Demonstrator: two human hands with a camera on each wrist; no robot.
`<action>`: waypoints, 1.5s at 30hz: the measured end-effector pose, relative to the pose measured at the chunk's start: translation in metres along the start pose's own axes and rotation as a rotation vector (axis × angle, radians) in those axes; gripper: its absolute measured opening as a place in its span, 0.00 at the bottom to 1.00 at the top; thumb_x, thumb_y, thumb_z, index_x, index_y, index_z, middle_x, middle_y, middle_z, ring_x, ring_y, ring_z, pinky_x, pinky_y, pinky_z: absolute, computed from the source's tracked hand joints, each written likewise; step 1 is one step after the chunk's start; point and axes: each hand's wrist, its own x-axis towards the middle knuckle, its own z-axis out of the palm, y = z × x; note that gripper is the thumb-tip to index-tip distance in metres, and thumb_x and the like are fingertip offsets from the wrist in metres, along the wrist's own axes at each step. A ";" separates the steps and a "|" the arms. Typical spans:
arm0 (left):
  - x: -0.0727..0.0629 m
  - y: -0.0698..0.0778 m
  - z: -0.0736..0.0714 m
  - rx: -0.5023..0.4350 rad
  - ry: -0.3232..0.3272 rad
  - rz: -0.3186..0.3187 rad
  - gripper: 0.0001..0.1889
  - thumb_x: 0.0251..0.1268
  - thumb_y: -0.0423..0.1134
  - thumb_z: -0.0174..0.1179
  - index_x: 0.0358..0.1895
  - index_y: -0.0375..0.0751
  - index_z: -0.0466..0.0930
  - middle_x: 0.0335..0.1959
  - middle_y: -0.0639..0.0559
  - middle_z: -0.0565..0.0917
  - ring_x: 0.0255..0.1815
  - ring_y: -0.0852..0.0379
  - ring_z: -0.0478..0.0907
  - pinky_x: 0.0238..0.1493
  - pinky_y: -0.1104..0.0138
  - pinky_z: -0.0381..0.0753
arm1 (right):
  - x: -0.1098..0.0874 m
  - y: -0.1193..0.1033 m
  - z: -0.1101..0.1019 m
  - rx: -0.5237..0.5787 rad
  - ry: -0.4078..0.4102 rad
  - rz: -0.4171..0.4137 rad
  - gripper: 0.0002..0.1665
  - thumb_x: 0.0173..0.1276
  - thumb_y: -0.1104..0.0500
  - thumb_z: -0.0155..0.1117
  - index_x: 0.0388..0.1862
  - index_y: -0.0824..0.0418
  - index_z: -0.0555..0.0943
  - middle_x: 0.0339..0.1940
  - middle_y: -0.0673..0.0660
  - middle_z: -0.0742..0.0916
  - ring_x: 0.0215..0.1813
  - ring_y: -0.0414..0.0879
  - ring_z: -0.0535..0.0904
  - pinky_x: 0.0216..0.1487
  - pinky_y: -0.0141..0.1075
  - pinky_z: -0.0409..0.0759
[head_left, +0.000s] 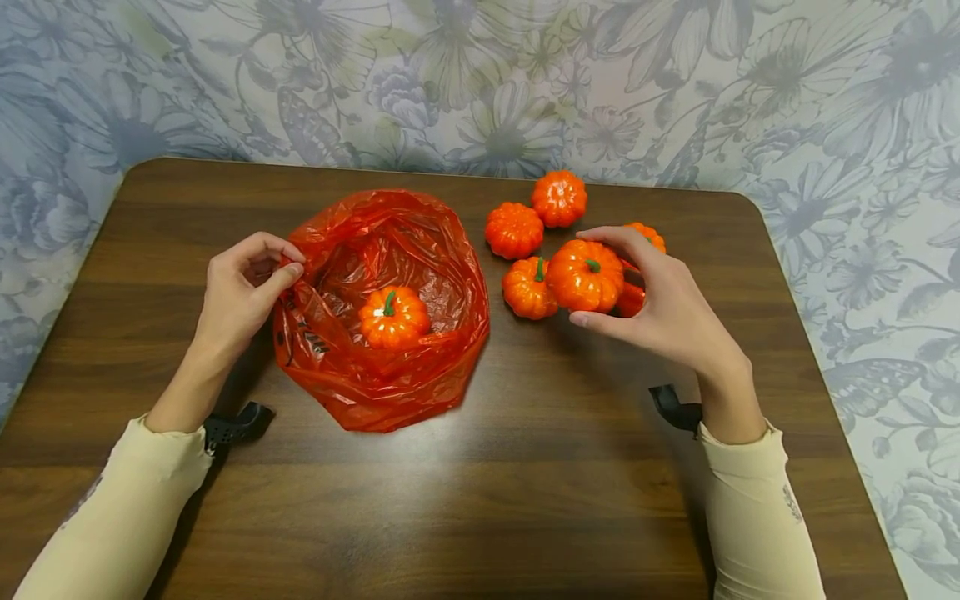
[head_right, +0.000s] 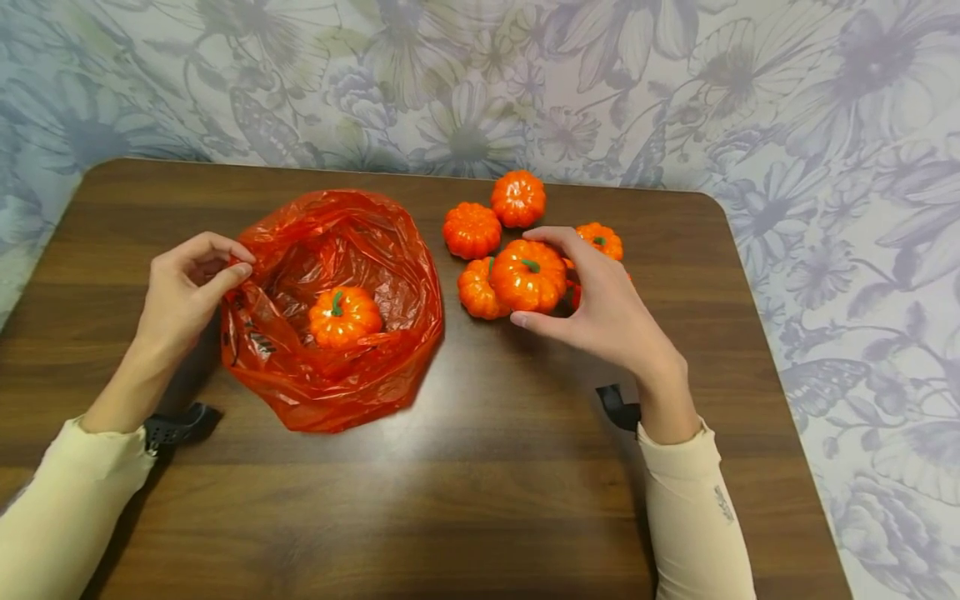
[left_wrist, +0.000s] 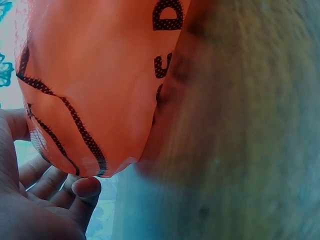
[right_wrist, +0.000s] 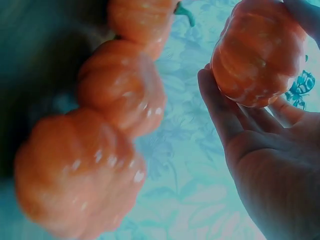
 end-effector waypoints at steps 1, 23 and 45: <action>0.000 0.000 0.000 -0.002 0.000 0.001 0.07 0.70 0.30 0.65 0.46 0.29 0.84 0.34 0.56 0.84 0.33 0.62 0.80 0.37 0.77 0.80 | 0.003 -0.002 0.002 0.005 -0.001 -0.005 0.51 0.52 0.55 0.88 0.74 0.44 0.73 0.68 0.39 0.80 0.65 0.36 0.79 0.68 0.29 0.76; -0.001 0.001 -0.002 0.013 -0.001 -0.003 0.08 0.70 0.31 0.65 0.47 0.30 0.85 0.34 0.57 0.84 0.33 0.62 0.80 0.37 0.77 0.80 | 0.097 -0.061 0.062 0.112 -0.039 -0.180 0.47 0.59 0.45 0.84 0.74 0.53 0.72 0.64 0.44 0.83 0.60 0.35 0.81 0.65 0.36 0.79; 0.000 0.007 -0.002 0.017 -0.011 -0.020 0.07 0.70 0.32 0.66 0.46 0.33 0.85 0.33 0.57 0.84 0.33 0.59 0.79 0.37 0.76 0.80 | 0.138 -0.107 0.106 0.169 -0.069 -0.250 0.47 0.61 0.43 0.81 0.75 0.55 0.71 0.66 0.48 0.83 0.60 0.34 0.80 0.64 0.30 0.77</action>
